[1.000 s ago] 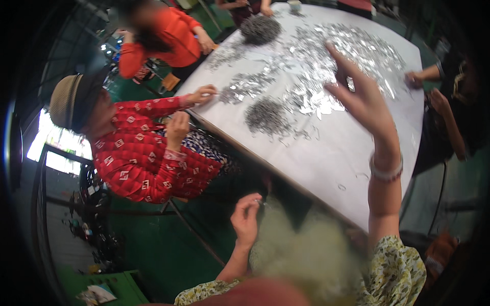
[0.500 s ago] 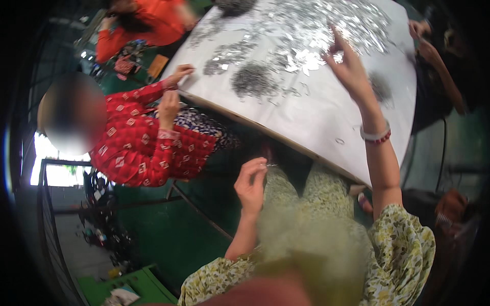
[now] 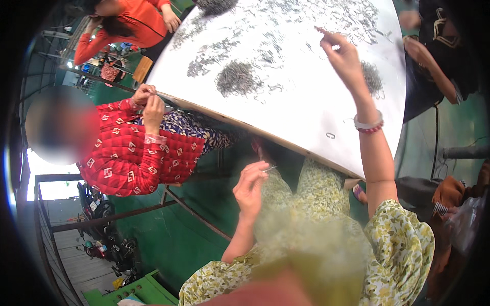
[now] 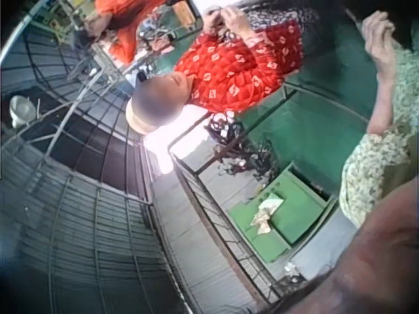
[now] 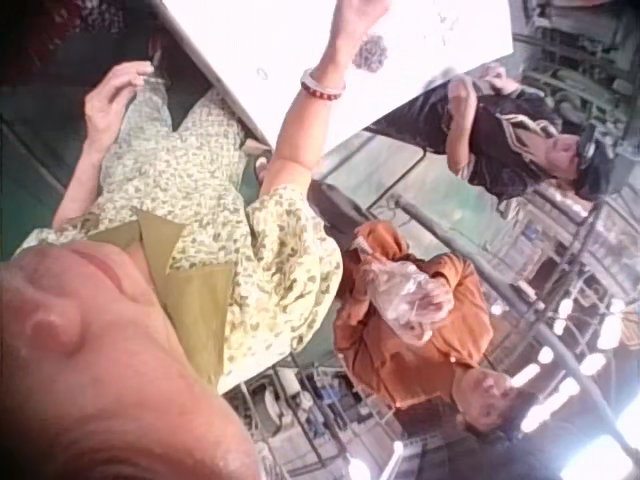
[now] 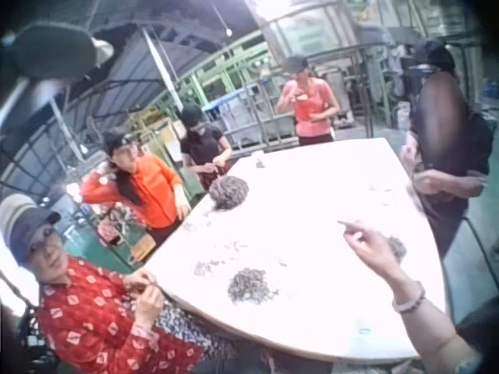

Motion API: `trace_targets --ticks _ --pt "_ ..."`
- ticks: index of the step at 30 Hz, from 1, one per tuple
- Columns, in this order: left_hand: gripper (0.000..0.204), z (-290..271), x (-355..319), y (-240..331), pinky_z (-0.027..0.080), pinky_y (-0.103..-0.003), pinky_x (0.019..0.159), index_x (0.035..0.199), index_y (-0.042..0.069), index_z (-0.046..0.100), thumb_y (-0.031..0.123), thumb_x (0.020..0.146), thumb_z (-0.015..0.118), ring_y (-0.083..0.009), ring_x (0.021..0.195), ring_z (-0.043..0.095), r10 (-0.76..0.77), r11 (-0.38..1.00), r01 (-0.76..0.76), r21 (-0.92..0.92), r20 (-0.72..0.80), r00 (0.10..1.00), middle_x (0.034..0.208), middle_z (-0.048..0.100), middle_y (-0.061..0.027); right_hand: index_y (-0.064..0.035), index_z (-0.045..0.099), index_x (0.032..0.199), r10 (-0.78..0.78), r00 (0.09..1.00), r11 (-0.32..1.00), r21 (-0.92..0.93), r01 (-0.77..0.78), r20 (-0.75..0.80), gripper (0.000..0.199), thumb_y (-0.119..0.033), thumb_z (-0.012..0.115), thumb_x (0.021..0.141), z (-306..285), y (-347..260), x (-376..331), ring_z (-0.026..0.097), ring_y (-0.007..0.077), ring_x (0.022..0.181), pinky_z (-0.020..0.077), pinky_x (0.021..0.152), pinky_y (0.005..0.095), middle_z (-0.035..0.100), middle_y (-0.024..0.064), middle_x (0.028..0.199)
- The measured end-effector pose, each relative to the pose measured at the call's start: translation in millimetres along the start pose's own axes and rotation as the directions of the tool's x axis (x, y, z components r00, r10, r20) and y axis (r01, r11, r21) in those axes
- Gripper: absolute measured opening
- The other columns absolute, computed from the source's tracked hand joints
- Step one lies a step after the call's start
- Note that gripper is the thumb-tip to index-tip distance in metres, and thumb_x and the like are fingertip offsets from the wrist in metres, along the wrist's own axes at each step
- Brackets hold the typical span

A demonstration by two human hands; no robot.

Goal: The person sits at a large table and sorts small metallic pieces by hand, moving them into piles. Other people are also working at the same table, performing similar sorting actions.

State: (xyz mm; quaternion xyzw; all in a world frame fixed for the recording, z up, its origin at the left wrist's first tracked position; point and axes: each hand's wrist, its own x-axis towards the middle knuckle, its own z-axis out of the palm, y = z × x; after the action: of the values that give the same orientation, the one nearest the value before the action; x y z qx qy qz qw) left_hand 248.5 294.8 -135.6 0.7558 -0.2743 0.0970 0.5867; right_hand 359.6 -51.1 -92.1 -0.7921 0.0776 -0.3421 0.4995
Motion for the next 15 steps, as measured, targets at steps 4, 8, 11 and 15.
trace_targets --ticks 4,8,11,15 --pt "0.006 -0.5 7.5 -2.4 0.051 -0.033 0.078 0.085 0.0 0.06 -0.003 0.082 0.064 -0.0243 0.092 0.064 -0.055 0.998 0.057 0.032 -0.037 0.998 0.093 0.067 -0.0118 -0.0064 0.062 0.117 0.123 0.98 0.984 -0.148 -0.099 0.157 0.031 -0.01 0.055 0.087 66.7 89.0 6.7 0.067 0.0177 0.081 0.0505 0.077 0.0302 0.07 0.0112 0.088" --pt "0.006 2.6 12.3 1.6 0.052 -0.032 0.076 0.085 0.0 0.06 -0.004 0.081 0.064 -0.0229 0.089 0.064 -0.043 0.999 0.044 0.023 -0.065 0.997 0.092 0.066 -0.0115 0.0003 0.065 0.099 0.223 0.942 0.918 -0.38 -0.116 0.25 0.021 -0.014 0.061 0.085 104.9 107.6 19.9 0.063 0.0198 0.066 0.0493 0.066 0.0326 0.066 0.0149 0.074" --pt "0.008 5.0 11.9 2.6 0.052 -0.031 0.075 0.086 -0.001 0.061 -0.005 0.08 0.064 -0.0221 0.088 0.063 -0.042 0.999 0.044 0.021 -0.07 0.997 0.092 0.066 -0.0117 0.0059 0.057 0.083 0.059 0.947 0.874 -0.476 0.104 0.315 0.018 -0.009 0.066 0.077 133.2 122.7 25.1 0.063 0.0341 0.076 0.049 0.068 0.0405 0.063 0.0228 0.078" --pt "0.01 3.7 8.7 2.0 0.052 -0.03 0.073 0.088 -0.001 0.061 -0.007 0.079 0.064 -0.0213 0.087 0.063 -0.034 0.999 0.035 0.009 -0.058 0.998 0.093 0.066 -0.0125 0.0048 0.05 0.081 0.01 0.949 0.848 -0.506 0.159 0.315 0.012 0.006 0.053 0.069 146.1 157.0 33.6 0.058 0.0437 0.082 0.0475 0.07 0.0468 0.059 0.0272 0.077"
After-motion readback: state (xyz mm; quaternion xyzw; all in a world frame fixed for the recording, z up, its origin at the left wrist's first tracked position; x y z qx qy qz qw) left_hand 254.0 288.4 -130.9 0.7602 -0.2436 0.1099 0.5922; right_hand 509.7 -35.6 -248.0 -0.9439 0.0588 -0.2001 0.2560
